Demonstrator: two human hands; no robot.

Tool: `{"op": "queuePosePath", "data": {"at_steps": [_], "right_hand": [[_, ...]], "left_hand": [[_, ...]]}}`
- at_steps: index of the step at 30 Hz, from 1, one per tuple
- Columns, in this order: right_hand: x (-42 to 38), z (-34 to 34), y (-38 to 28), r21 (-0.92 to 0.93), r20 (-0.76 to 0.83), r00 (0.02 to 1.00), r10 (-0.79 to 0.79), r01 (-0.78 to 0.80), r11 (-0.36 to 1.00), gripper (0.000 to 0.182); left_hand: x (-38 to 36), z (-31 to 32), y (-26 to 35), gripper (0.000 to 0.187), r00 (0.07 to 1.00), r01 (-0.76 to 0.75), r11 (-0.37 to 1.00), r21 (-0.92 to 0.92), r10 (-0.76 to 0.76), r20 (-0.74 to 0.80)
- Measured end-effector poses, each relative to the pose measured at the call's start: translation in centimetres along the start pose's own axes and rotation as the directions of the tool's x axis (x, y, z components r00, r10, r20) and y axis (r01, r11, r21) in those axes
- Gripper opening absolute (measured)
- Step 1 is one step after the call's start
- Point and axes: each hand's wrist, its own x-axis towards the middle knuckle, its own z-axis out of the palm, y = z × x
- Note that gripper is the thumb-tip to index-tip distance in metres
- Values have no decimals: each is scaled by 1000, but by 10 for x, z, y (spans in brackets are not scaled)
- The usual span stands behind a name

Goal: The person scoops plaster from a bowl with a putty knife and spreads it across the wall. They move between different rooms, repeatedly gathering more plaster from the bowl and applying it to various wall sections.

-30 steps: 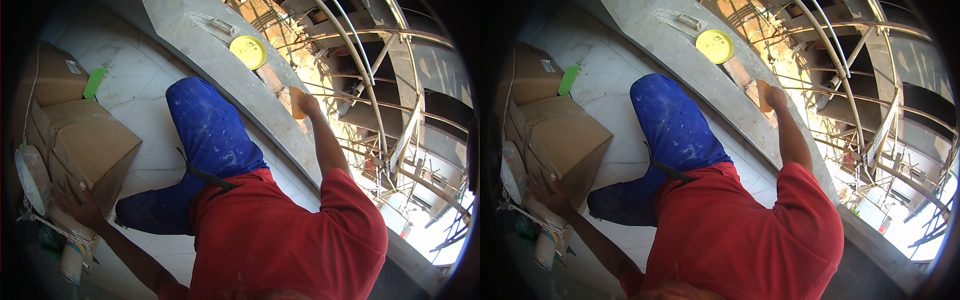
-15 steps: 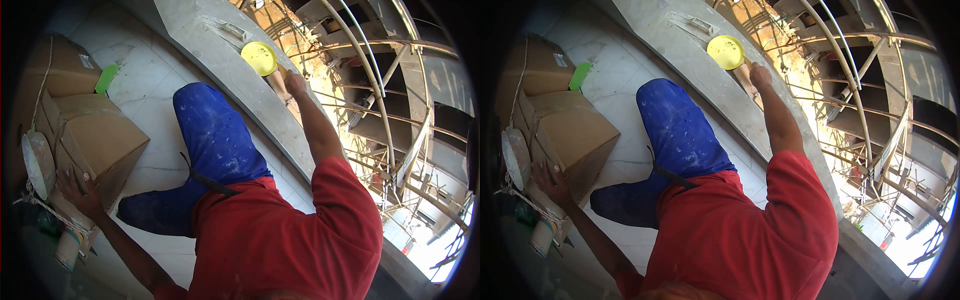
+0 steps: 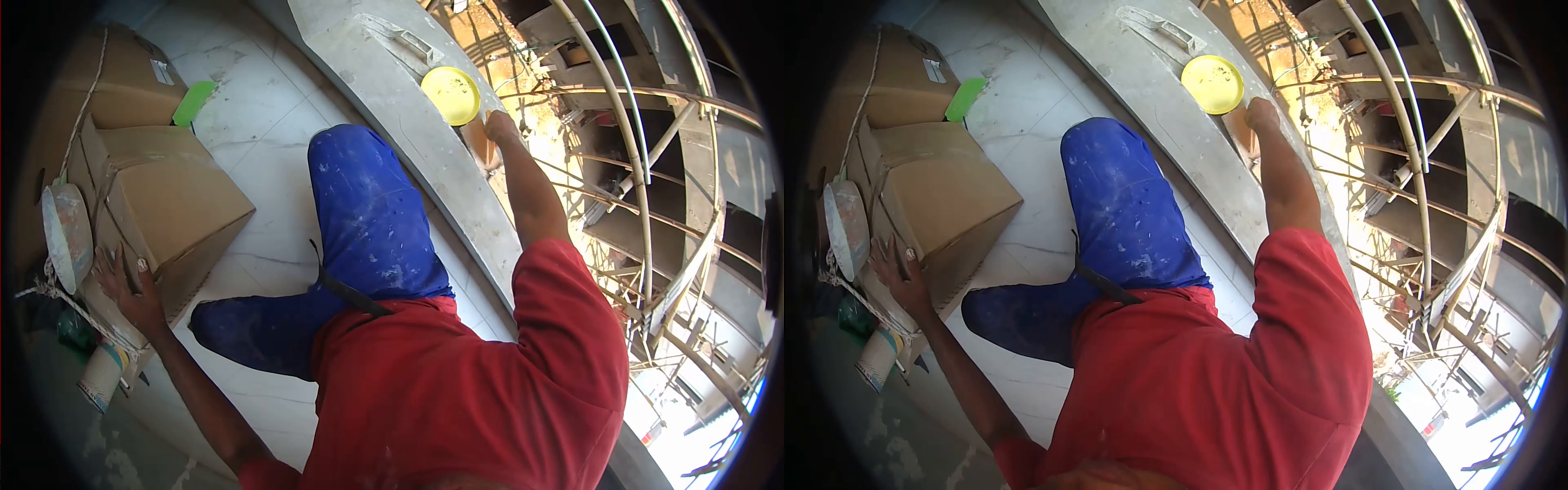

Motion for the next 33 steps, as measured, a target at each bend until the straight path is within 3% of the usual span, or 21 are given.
{"op": "queuePosePath", "data": {"at_steps": [8,10,11,15,18,21,26,28,31,32,33], "right_hand": [[-41,6,41,-36,57,988,-146,148,988,28],[-59,2,58,111,-132,974,-186,201,973,20],[-67,-4,67,199,-153,970,-190,218,955,22],[-94,-20,70,159,-282,954,-97,147,976,23],[-122,-44,59,90,-254,945,-207,236,967,22],[-167,-63,26,139,-192,966,-172,200,970,22],[-182,-40,-5,27,-31,998,-63,64,998,22],[-206,-31,-25,-94,65,993,-97,103,990,20],[-237,-40,-3,-43,141,985,-103,110,993,19],[-247,-41,16,0,13,992,-124,124,992,20],[-246,-48,34,19,1,989,-146,146,989,20]], "left_hand": [[1,-2,4,44,999,-25,999,-23,24,-37],[1,-3,4,44,999,-30,999,-35,28,-39],[2,-2,4,44,999,-35,998,-44,33,-41],[1,-3,7,43,999,-24,999,-32,22,-46],[-2,-2,6,43,999,5,1000,-3,-6,-45],[-2,-2,6,43,998,-9,1000,-21,7,-66],[-4,2,-1,43,996,-5,1000,25,7,-90],[-5,3,-2,44,994,-17,1000,0,17,-106],[-1,2,-3,47,992,-22,1000,-12,21,-127],[-3,2,-1,48,992,-14,1000,-9,13,-127],[-4,0,1,48,992,-6,1000,-15,4,-126]]}}
